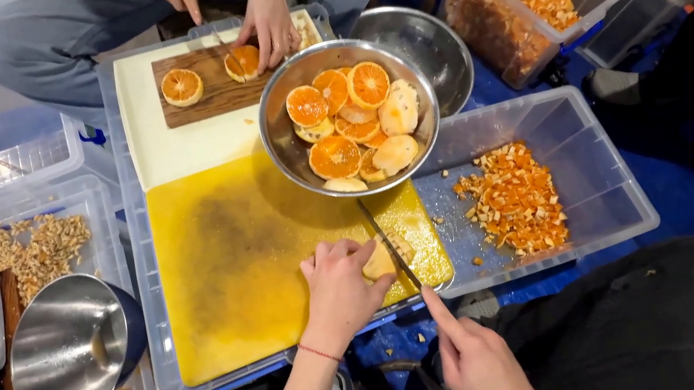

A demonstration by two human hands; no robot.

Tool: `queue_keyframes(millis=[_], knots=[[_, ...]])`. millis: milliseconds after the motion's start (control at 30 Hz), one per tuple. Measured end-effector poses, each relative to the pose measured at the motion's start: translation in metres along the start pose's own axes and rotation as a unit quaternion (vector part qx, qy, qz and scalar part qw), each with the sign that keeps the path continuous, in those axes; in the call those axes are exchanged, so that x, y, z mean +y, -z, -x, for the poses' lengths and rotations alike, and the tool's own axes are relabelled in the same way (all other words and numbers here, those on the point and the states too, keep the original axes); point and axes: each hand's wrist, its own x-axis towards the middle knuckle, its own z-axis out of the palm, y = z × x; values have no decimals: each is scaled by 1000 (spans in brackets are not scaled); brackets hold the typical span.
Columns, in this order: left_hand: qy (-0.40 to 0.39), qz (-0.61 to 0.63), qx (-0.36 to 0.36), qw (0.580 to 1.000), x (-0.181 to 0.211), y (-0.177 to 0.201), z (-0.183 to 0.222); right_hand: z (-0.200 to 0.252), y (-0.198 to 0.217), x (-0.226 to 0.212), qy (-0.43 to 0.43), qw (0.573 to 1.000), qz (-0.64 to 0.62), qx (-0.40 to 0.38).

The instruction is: Slicing oranges into rounds and manually removing the peel from each slice.

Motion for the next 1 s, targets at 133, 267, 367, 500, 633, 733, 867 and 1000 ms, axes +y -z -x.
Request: queue_keyframes(millis=[133,267,367,500,633,733,867,1000], knots=[[13,-10,-2,1000,3,4,2,35,-5,20,51,991,-16,120],[40,18,-28,999,4,2,3,60,-13,18,-32,992,6,125],[49,19,-33,998,2,-3,-3,41,-15,16,-27,996,42,69],[76,35,-45,995,-1,-10,-5,0,-22,6,41,998,36,38],[82,68,-41,993,4,2,2,14,-16,11,71,994,14,77],[83,68,-33,994,-1,0,8,47,-6,7,-10,997,-14,74],[90,70,-33,993,-2,-3,3,58,-9,5,-43,995,-21,88],[110,85,-52,989,0,-1,2,56,-12,7,-51,996,10,72]])
